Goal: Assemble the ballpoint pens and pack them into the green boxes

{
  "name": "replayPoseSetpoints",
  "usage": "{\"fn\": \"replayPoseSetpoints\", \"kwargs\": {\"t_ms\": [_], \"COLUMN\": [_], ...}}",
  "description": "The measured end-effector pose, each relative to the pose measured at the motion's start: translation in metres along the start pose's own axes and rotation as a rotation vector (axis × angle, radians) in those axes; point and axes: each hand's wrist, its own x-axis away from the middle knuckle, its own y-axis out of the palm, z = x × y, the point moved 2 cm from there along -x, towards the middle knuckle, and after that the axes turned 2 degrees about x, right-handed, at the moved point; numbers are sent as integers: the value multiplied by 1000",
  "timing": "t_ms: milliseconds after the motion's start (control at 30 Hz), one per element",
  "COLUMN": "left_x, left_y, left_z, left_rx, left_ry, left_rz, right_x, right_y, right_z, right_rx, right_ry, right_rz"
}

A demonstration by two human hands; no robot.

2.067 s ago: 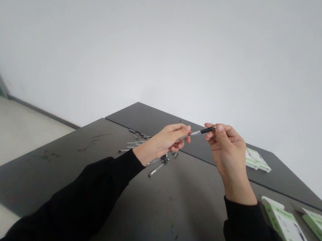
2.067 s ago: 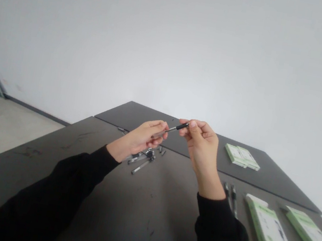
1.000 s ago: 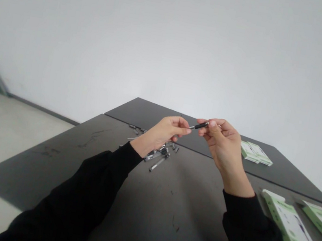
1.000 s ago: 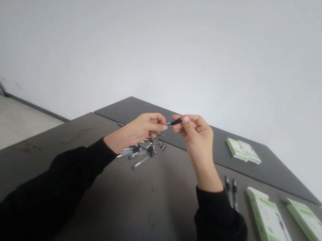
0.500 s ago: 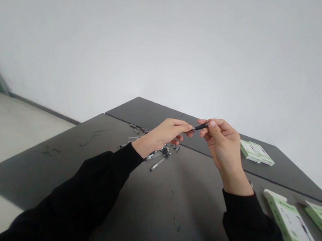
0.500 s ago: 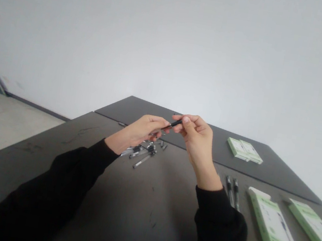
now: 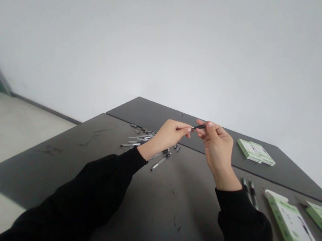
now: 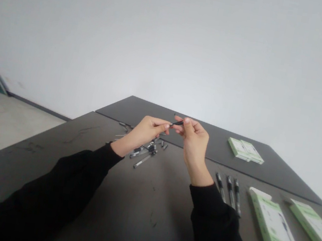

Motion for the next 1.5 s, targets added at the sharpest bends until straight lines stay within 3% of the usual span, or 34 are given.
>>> {"fn": "replayPoseSetpoints", "kwargs": {"t_ms": [100, 200, 300, 433, 567, 733, 967, 1200, 1333, 1500], "left_x": [-4, -9, -13, -13, -12, -8, -5, -4, -6, -8], "left_y": [-8, -22, -35, -39, -35, -34, -36, -38, -41, -41], "left_z": [-2, -3, -1, 3, 4, 8, 13, 13, 8, 1], "left_rx": [33, 39, -36, -90, -80, -93, -178, -208, -230, -297], "left_ry": [-77, -114, -56, -16, -31, -11, -18, -36, -15, -7], "left_rz": [19, 82, 116, 137, 92, 61, 51, 10, -91, -185], "right_x": [-9, -16, -12, 1, 3, -7, -18, -18, -32, -46], "right_y": [-9, -22, -32, -39, -43, -51, -64, -66, -70, -76], "right_z": [20, 55, 96, 133, 143, 137, 127, 121, 90, 15], "right_rx": [122, 519, 881, 1034, 1134, 1216, 1250, 1243, 1196, 910], "right_ry": [70, 51, -15, -50, -57, -16, 166, 149, 108, 5], "right_rz": [-50, -210, -366, -438, -550, -624, -729, -698, -633, -439]}}
